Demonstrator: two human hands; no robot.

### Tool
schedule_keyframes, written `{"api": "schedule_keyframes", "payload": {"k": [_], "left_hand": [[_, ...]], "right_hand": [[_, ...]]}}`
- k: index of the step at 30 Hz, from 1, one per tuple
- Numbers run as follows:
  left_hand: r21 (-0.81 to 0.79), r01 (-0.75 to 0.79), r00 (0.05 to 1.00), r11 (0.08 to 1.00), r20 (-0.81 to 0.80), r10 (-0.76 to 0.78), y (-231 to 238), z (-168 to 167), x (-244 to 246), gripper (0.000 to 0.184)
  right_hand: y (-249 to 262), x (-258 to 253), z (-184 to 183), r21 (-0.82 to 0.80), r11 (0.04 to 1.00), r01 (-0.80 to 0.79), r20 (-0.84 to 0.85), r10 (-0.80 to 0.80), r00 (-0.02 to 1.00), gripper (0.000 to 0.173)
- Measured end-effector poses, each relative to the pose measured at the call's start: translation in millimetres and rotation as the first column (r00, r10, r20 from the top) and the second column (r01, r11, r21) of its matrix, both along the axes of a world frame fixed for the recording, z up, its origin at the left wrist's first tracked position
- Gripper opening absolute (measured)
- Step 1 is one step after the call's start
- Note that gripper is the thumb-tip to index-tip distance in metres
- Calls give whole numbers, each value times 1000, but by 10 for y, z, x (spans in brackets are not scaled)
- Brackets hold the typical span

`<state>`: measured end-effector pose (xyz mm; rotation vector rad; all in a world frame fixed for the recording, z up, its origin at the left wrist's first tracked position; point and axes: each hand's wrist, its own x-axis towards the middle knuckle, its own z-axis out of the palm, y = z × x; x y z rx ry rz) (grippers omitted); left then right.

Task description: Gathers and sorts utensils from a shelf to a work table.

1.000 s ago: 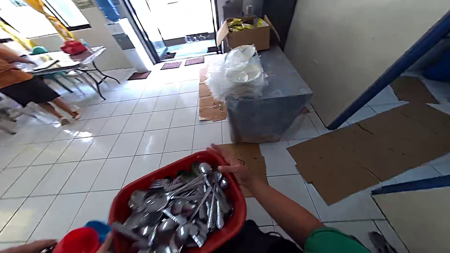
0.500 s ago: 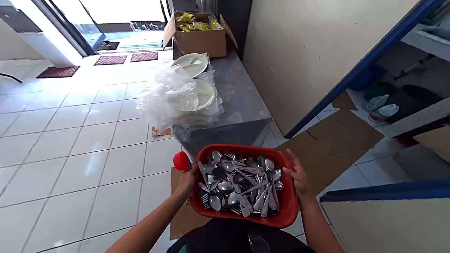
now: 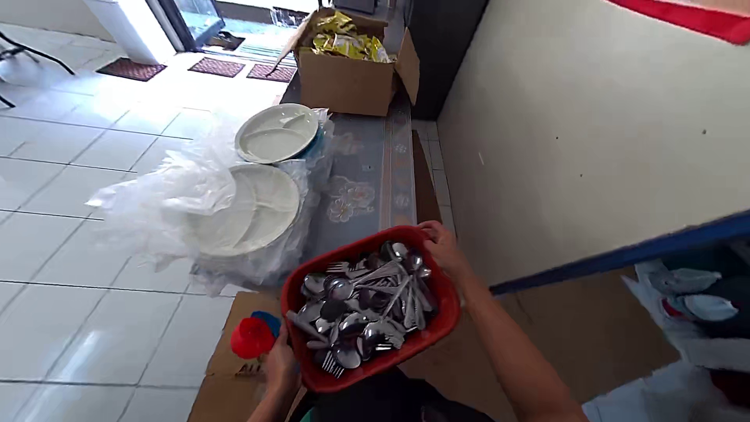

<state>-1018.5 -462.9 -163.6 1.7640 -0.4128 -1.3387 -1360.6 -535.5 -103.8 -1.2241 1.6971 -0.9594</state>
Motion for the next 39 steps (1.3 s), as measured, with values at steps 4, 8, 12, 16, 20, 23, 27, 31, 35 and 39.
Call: {"api": "schedule_keyframes", "payload": {"k": [4, 8, 12, 16, 20, 23, 27, 31, 35, 39], "left_hand": [[73, -170, 984, 983, 74, 165, -335, -156, -678, 47], [110, -330, 937, 938, 158, 311, -585, -112, -1043, 50], [58, -481, 857, 875, 243, 455, -621, -148, -1444, 50], [-38, -638, 728, 769, 294, 619, -669, -87, -2000, 49], [-47, -741, 614, 670, 355, 705, -757, -115, -2480, 47], [-18, -775, 578, 632, 383, 720, -973, -111, -2692, 51], [-54, -820, 499, 570, 421, 758, -1309, -146, -2866, 50], [-154, -846, 428, 510, 374, 823, -1642, -212, -2897, 45], [-234, -797, 416, 557, 456, 787, -1955, -177, -3081, 42], [-401, -660, 351, 636, 583, 732, -2071, -22, -3508, 39]], "right_hand": [[-933, -551, -460, 166, 949, -269, -144, 293, 945, 54], [-1193, -918, -619, 288, 890, -354, -174, 412, 894, 62], [-1504, -1021, -640, 402, 780, -479, -249, 597, 763, 61], [-2157, -933, -634, 469, 656, -591, -377, 754, 538, 62], [-2603, -960, -765, 416, 583, -698, -392, 807, 441, 72], [-2928, -953, -783, 382, 578, -721, -482, 790, 379, 69], [-3290, -969, -738, 396, 555, -731, -562, 776, 285, 74], [-3665, -946, -695, 431, 540, -723, -613, 763, 204, 75], [-4017, -976, -656, 438, 537, -721, -647, 745, 163, 70], [-4296, -1060, -824, 133, 550, -824, -675, 659, 331, 56]]}}
